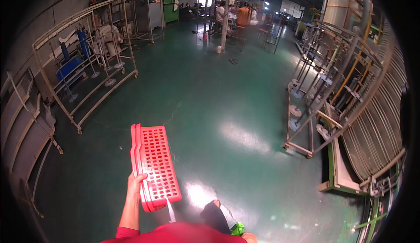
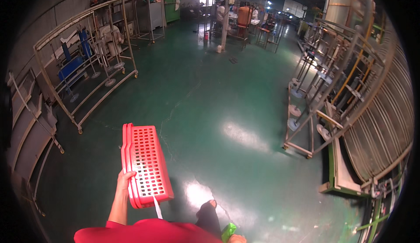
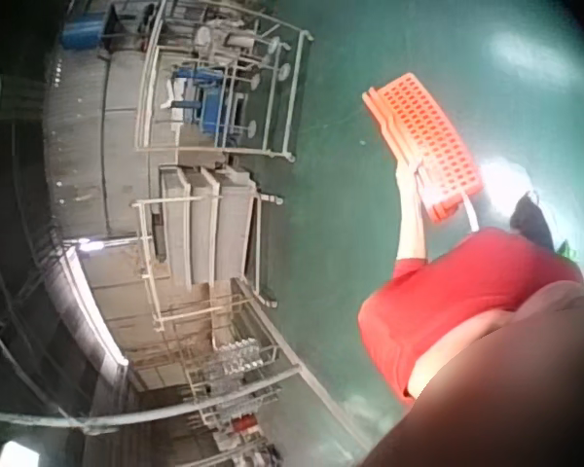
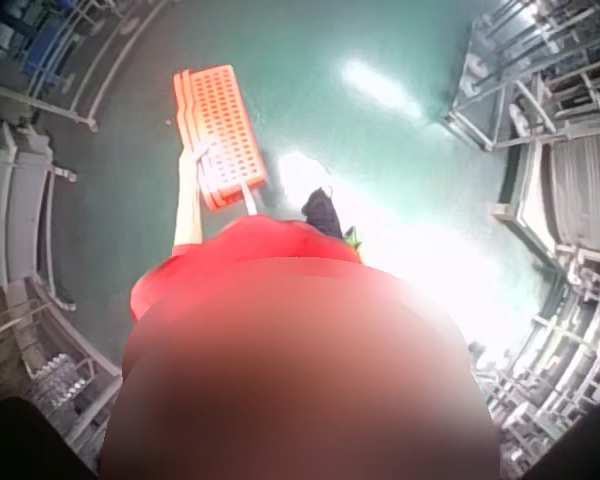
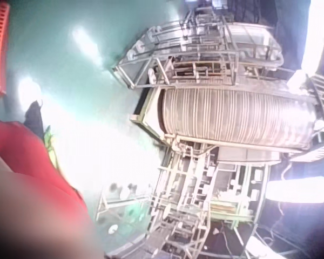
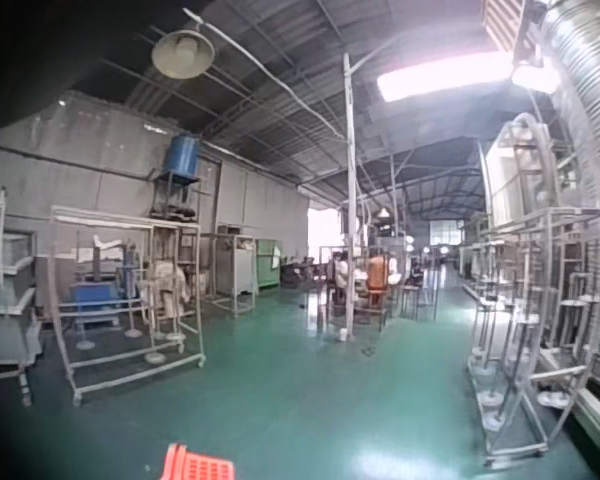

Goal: The person wipes the inside of a red plastic basket with a cloth, then moves to a table to wipe the exterior of several cardboard boxes. They rinse the cloth in a bucket of water and continue wiping the boxes. Finally, they carry a stack of red baskets across the factory floor.

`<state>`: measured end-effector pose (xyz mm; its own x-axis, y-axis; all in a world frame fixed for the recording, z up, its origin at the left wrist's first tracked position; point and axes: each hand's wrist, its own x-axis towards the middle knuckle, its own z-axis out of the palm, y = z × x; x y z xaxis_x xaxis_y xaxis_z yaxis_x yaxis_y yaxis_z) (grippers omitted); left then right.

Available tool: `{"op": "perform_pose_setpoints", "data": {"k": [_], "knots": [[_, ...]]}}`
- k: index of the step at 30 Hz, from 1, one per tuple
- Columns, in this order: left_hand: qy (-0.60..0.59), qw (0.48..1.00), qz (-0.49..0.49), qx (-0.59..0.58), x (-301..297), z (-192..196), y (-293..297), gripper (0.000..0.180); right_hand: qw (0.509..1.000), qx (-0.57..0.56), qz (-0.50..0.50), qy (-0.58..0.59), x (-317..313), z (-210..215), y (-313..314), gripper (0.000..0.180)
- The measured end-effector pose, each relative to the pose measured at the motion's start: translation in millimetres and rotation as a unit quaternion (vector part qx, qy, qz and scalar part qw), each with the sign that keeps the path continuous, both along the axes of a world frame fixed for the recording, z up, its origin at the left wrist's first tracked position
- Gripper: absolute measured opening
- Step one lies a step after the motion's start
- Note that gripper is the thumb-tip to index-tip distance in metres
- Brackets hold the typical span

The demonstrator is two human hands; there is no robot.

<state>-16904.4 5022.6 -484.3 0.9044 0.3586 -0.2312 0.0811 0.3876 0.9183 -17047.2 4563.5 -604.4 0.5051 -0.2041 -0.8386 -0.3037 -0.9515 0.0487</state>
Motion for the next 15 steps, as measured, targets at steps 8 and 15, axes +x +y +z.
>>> {"op": "perform_pose_setpoints", "data": {"k": [8,15], "knots": [[-0.03,0.999,0.018,0.019,334,27,-121,0.049,0.981,0.069,0.12,0.134,368,-22,-133,0.03],[0.055,0.986,-0.08,0.135,709,12,-229,0.052,0.993,0.073,0.084,0.044,675,-46,-240,0.028]]}}
